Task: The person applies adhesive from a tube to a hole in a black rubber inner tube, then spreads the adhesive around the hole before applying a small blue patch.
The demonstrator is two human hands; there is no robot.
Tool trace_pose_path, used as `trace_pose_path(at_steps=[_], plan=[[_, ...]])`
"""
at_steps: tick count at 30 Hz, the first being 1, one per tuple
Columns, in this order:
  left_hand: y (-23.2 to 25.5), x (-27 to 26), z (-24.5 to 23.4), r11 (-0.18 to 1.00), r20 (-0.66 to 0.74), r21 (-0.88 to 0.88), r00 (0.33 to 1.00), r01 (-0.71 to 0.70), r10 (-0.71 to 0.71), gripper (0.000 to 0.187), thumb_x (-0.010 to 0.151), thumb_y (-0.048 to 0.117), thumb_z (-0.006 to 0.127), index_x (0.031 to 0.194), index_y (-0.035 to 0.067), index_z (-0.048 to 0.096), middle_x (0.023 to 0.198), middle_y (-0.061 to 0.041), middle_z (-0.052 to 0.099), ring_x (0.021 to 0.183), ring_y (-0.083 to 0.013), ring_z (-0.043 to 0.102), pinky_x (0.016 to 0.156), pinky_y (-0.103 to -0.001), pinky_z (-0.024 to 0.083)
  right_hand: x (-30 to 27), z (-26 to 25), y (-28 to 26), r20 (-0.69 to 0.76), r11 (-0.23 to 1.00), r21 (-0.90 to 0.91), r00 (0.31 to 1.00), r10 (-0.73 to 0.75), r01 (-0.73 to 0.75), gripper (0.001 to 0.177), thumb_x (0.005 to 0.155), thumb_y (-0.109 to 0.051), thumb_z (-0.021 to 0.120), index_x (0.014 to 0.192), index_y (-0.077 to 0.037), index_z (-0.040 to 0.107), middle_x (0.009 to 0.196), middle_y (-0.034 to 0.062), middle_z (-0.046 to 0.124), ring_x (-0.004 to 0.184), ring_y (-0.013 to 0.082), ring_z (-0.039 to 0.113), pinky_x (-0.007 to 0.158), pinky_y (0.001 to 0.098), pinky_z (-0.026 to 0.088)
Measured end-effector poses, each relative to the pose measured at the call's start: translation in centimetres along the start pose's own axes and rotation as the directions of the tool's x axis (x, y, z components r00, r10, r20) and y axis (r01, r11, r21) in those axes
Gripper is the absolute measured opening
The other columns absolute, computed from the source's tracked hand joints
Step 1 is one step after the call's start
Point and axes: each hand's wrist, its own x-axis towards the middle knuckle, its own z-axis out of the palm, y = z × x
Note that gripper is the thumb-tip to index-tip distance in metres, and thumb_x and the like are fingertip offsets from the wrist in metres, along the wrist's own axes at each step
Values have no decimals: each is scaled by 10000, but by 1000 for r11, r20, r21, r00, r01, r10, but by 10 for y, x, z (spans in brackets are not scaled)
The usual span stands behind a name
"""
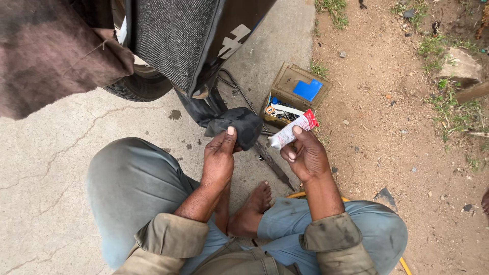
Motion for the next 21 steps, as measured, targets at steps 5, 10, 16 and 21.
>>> trace_pose_path(at_steps=[5,10,16,21], plan=[[7,-1,0,985,41,-100,990,140,-136,347,1036,338,602,1002,24,743,824,-49,704,680,-115,655,632,-289,603,5,32,-3,-145,991,-94,984,-107,94,266,929,-324,713,993,-76,643,821,92,714,505,136,526,460,269,391],[21,-4,1,988,68,-97,991,120,-114,371,1036,353,595,981,17,743,813,-46,710,674,-116,658,621,-295,600,5,47,0,-120,916,-300,941,-315,268,224,972,-247,708,1031,-45,632,858,66,699,584,90,545,468,236,387],[22,-4,2,985,66,-100,989,141,-135,376,1025,368,600,941,24,728,792,-38,696,661,-117,652,623,-293,602,8,48,7,-87,807,-479,897,-434,345,168,977,-195,727,1001,-46,652,812,31,661,551,53,495,468,224,387],[21,-5,3,984,93,-120,988,133,-122,357,1033,358,612,943,26,708,819,-38,699,694,-112,645,656,-296,606,8,47,8,-19,703,-589,863,-504,398,161,1003,-186,735,954,-51,663,732,-7,610,567,42,477,494,222,374]])
